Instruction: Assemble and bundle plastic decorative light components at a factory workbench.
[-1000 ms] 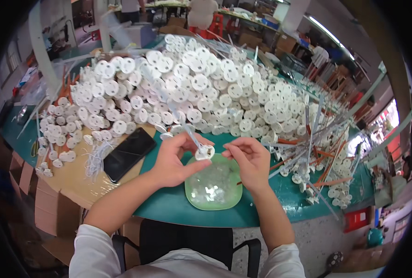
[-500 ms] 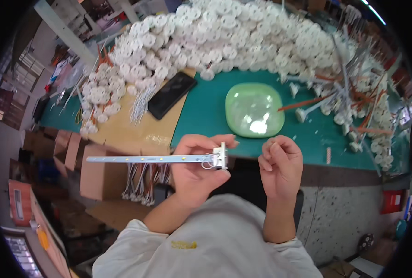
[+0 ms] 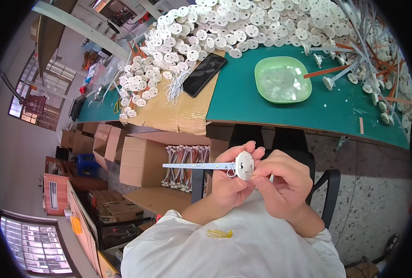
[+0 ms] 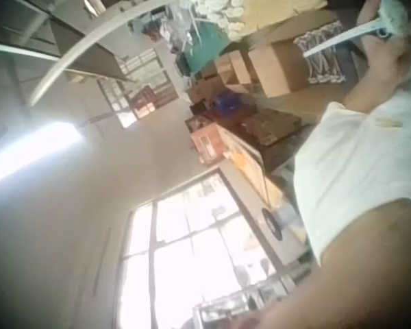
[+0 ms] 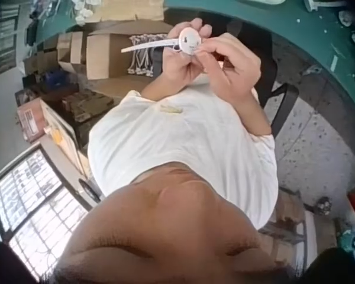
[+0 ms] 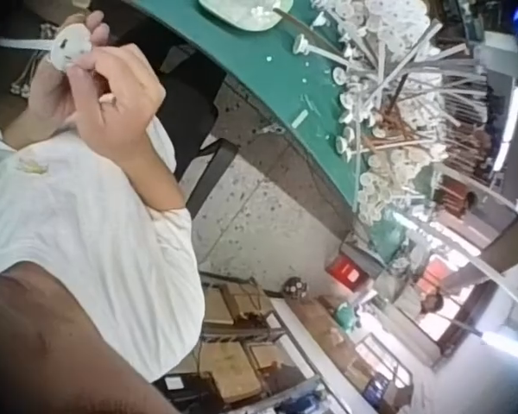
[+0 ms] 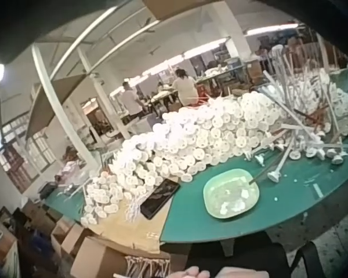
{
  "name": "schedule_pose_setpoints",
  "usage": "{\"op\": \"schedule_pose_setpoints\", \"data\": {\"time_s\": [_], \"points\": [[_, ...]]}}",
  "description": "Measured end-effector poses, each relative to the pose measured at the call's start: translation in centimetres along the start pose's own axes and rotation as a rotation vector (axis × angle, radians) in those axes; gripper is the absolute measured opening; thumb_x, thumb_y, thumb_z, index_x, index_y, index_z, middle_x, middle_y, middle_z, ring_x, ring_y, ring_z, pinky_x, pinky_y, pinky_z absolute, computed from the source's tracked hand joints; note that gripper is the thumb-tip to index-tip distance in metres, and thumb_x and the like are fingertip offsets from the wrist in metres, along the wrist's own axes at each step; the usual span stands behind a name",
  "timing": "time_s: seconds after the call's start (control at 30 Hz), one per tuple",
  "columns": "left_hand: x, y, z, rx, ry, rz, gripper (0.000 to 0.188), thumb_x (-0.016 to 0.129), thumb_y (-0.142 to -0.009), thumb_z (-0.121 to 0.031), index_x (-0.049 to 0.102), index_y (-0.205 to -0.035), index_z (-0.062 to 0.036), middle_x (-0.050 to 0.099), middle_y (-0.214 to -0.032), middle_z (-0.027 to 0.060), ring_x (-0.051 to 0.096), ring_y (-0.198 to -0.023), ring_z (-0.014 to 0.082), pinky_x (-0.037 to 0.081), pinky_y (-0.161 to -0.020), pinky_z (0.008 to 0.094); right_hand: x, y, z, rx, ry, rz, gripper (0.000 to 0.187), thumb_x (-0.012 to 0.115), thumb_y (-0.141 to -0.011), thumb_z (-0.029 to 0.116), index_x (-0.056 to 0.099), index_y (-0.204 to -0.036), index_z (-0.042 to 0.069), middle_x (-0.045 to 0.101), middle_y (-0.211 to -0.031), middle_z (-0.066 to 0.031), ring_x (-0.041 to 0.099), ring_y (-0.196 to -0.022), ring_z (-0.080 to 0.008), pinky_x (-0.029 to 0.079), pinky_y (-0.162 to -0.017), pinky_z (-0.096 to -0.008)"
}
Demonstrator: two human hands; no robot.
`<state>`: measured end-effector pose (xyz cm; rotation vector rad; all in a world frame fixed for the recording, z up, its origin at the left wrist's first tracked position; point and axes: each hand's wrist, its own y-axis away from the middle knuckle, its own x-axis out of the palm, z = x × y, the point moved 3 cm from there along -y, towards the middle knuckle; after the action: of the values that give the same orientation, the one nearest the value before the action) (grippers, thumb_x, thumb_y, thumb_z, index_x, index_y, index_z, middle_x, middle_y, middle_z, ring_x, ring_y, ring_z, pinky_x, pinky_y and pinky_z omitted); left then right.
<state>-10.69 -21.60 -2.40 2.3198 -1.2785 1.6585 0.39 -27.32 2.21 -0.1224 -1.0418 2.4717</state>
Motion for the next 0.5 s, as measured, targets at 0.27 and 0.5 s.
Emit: {"op": "schedule_pose_setpoints", "data": {"time_s": [0.27,0.5], "points": [[-0.5,0.3,-1.0,0.087,-0.280,0.021,0.057,0.073,-0.080,-0.002,0.049,-0.131,-0.0033,0.045,-0.140,0.0170,0.049,-0.127,0.0308,0.047,-0.102,0.0419,-0.3,0.2,-0.2,-0.034,0.080,0.056,0.015,0.068,-0.067,-0.008,0.062,-0.079,-0.002,0.062,-0.070,-0.0098,0.052,-0.056,-0.0194,0.039,-0.050,-0.0273],[-0.6,0.5,-1.3,0.082,-0.278,0.002,0.060,0.079,-0.075,-0.008,0.052,-0.129,-0.0022,0.048,-0.137,0.0202,0.053,-0.121,0.0323,0.049,-0.100,0.0426,-0.1,-0.1,0.1,-0.100,0.094,0.102,0.015,0.071,-0.068,-0.004,0.065,-0.081,0.000,0.065,-0.071,-0.0094,0.057,-0.058,-0.0208,0.044,-0.053,-0.0286]]}}
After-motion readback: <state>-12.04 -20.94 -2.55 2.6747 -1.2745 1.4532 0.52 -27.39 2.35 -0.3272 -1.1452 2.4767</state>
